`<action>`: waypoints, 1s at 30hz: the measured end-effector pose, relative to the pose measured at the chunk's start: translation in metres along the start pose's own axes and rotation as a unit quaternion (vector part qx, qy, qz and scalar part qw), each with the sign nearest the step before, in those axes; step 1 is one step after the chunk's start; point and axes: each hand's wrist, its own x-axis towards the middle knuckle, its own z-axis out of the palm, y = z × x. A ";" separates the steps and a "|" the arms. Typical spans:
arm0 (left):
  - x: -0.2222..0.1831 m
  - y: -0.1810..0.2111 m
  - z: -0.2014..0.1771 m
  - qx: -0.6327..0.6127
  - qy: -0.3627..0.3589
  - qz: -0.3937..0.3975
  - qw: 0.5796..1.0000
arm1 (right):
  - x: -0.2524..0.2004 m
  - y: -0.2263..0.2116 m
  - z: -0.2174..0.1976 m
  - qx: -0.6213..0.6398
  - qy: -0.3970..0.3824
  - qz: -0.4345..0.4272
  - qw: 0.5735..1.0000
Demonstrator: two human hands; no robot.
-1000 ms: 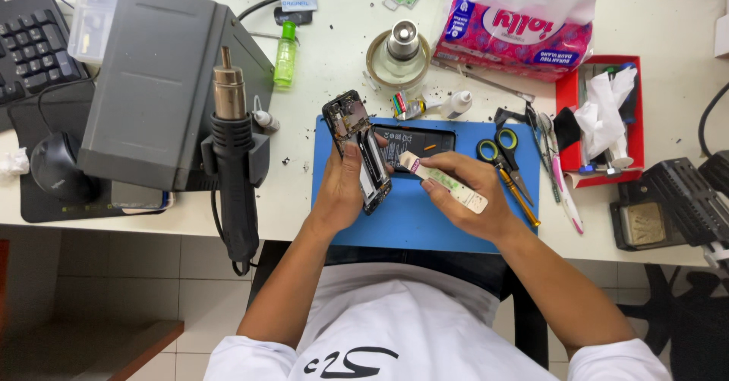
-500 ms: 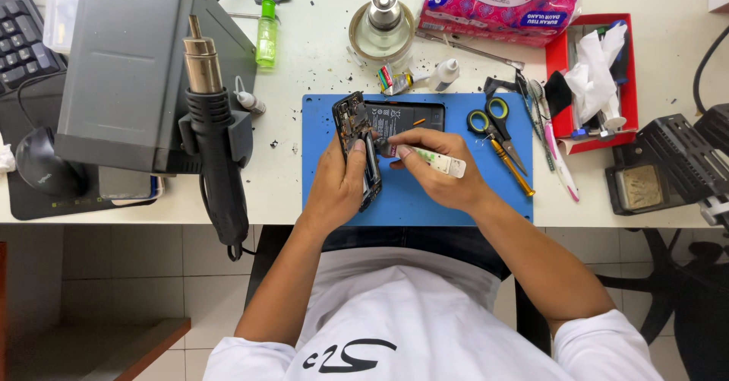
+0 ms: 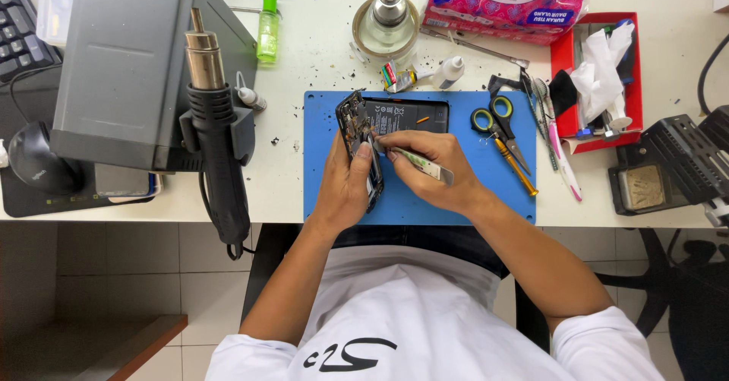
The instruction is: The person disassembles a smartphone, removes the battery, and uses a screwdriver to adjust internal components. They handle the phone chassis, battery, and circuit board while working at a cluttered repair bench.
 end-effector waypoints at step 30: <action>-0.017 -0.042 0.008 -0.036 0.041 0.038 0.998 | -0.022 0.001 0.003 -0.055 -0.056 -0.026 0.997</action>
